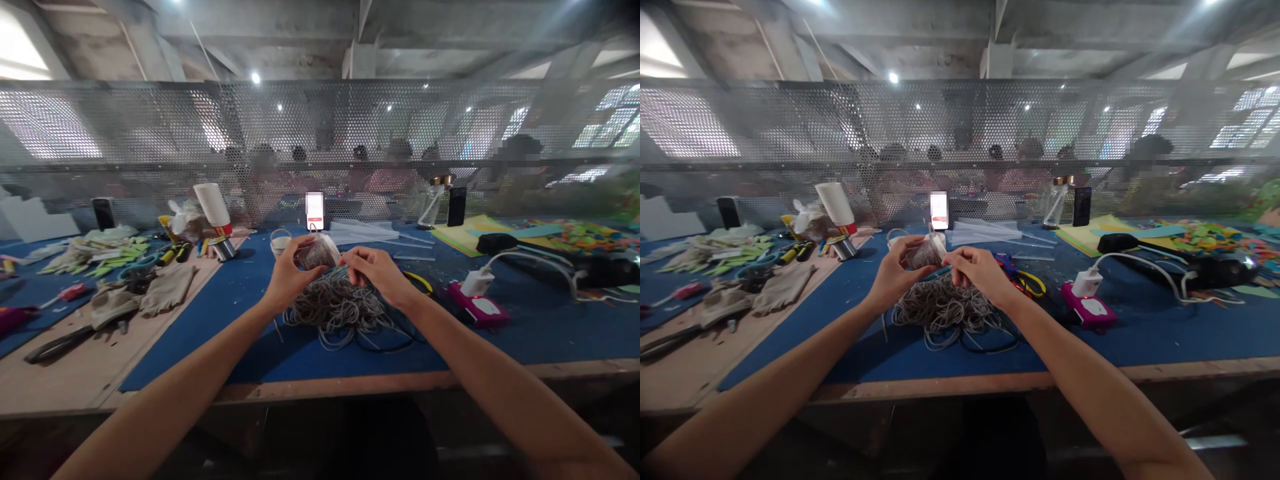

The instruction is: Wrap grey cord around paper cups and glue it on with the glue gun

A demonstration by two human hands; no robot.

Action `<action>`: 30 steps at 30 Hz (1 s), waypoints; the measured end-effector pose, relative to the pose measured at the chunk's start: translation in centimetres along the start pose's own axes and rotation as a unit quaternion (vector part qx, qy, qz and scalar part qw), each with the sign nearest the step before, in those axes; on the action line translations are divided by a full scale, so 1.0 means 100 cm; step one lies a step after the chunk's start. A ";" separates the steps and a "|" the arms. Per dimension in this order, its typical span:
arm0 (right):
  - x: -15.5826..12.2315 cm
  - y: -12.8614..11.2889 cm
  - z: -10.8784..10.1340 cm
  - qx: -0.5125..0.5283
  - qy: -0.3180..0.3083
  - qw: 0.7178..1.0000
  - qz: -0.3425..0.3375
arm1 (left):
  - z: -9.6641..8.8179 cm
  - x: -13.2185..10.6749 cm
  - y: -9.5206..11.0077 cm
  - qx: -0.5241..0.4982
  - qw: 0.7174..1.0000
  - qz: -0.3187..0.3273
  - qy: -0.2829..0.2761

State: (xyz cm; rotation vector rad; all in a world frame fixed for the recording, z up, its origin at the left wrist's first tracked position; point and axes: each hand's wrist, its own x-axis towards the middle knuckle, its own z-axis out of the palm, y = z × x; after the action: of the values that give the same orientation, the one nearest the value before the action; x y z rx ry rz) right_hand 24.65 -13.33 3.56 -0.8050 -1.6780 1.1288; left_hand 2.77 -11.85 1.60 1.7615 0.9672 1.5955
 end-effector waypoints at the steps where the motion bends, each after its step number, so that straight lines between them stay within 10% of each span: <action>1: 0.000 -0.002 -0.002 0.010 0.008 1.000 -0.010 | 0.000 0.000 -0.001 -0.009 1.000 -0.005 -0.013; 21: 0.015 0.010 -0.035 0.163 0.117 0.978 0.055 | -0.002 0.000 0.004 -0.076 0.974 -0.124 -0.172; 26: 0.024 0.030 -0.049 -0.007 0.226 0.974 0.032 | -0.001 0.001 0.003 -0.140 0.965 -0.171 -0.141; 30: 0.025 0.037 -0.064 -0.298 0.299 0.906 -0.020 | -0.001 0.004 -0.002 -0.193 0.950 -0.219 -0.106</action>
State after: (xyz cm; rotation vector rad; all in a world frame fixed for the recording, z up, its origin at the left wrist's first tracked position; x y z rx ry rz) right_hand 29.78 -7.71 1.90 -1.3308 -1.4851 0.2523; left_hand 2.66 -11.45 1.68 1.3040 0.8059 1.1864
